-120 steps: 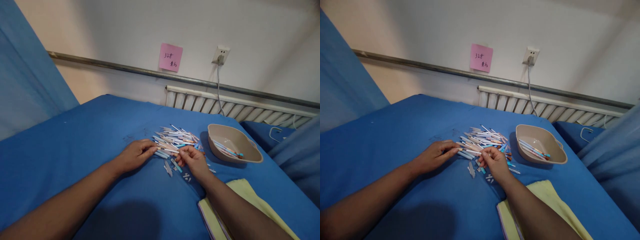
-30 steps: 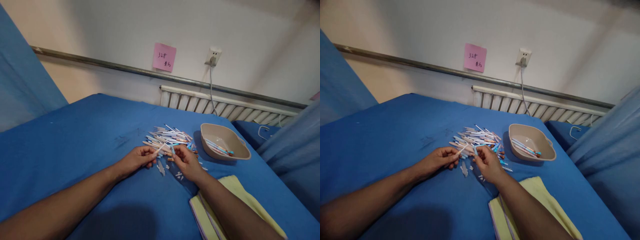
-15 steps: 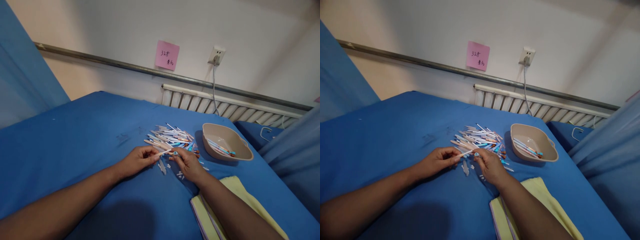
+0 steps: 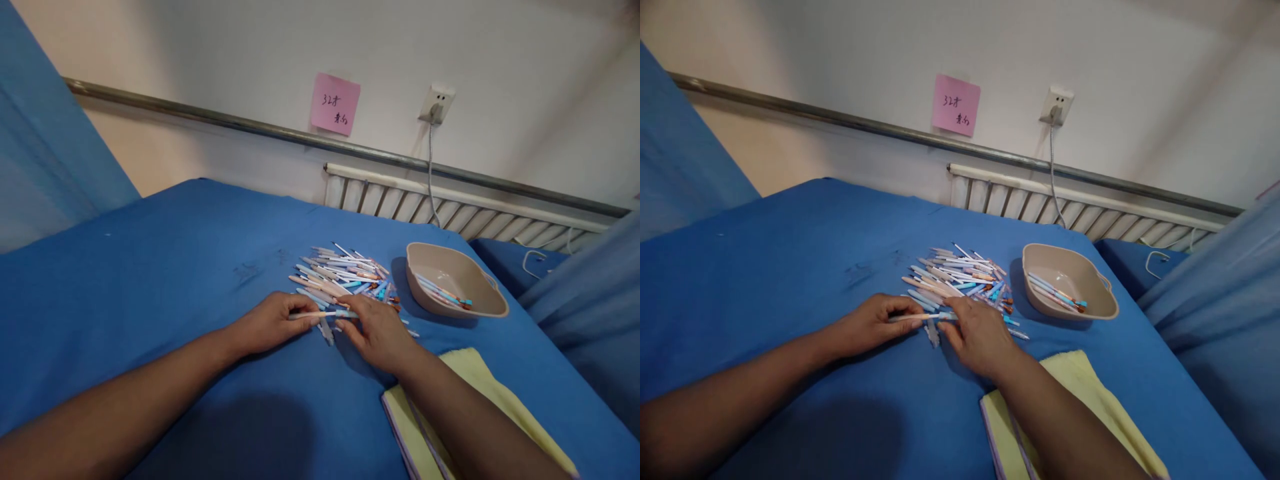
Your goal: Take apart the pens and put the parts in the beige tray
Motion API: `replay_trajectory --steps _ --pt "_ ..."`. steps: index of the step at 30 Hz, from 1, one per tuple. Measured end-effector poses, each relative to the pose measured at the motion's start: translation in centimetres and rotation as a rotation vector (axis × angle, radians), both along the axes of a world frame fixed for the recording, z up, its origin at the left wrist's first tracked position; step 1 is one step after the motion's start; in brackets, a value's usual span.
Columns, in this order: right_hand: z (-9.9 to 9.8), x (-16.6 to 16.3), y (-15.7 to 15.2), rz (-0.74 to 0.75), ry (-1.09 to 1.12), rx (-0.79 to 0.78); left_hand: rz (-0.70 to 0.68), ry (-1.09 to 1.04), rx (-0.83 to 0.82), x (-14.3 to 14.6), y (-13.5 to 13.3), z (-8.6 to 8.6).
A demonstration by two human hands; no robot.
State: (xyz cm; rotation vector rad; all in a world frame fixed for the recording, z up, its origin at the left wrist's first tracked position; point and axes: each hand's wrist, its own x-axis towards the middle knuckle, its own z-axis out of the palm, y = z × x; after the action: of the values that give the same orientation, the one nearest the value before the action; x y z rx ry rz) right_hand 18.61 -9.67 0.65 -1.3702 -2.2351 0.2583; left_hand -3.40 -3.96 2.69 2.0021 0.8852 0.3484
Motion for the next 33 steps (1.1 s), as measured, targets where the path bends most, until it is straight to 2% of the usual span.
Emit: replay_trajectory --steps 5,9,12,18,20,24,26,29,33 --pt "0.0 -0.2 -0.4 0.009 0.097 -0.018 0.007 -0.021 -0.049 0.1 -0.2 0.4" --pt "-0.3 -0.1 0.0 0.109 0.149 0.02 -0.038 -0.062 -0.127 0.2 -0.3 0.5" --pt "-0.4 -0.2 0.2 0.163 0.19 0.032 -0.064 -0.086 -0.179 0.3 -0.4 0.0" --pt "-0.6 -0.6 0.0 0.167 0.204 0.008 -0.047 -0.099 -0.235 0.6 -0.6 -1.0" --pt "-0.7 -0.7 0.0 0.157 0.193 -0.002 -0.031 -0.092 -0.199 0.7 -0.7 -1.1" --pt "-0.9 -1.0 -0.2 0.108 0.188 -0.012 0.047 -0.087 -0.01 0.9 -1.1 -1.1" --pt "-0.8 -1.1 -0.2 0.093 0.195 -0.013 0.063 -0.134 0.002 0.9 -1.3 -1.0" --pt "-0.7 -1.2 -0.2 0.086 0.215 0.007 0.091 -0.178 -0.105 0.8 -1.2 -0.7" --pt "-0.6 -1.0 -0.2 0.065 0.225 0.028 0.122 -0.091 -0.219 0.5 -0.6 -0.7"
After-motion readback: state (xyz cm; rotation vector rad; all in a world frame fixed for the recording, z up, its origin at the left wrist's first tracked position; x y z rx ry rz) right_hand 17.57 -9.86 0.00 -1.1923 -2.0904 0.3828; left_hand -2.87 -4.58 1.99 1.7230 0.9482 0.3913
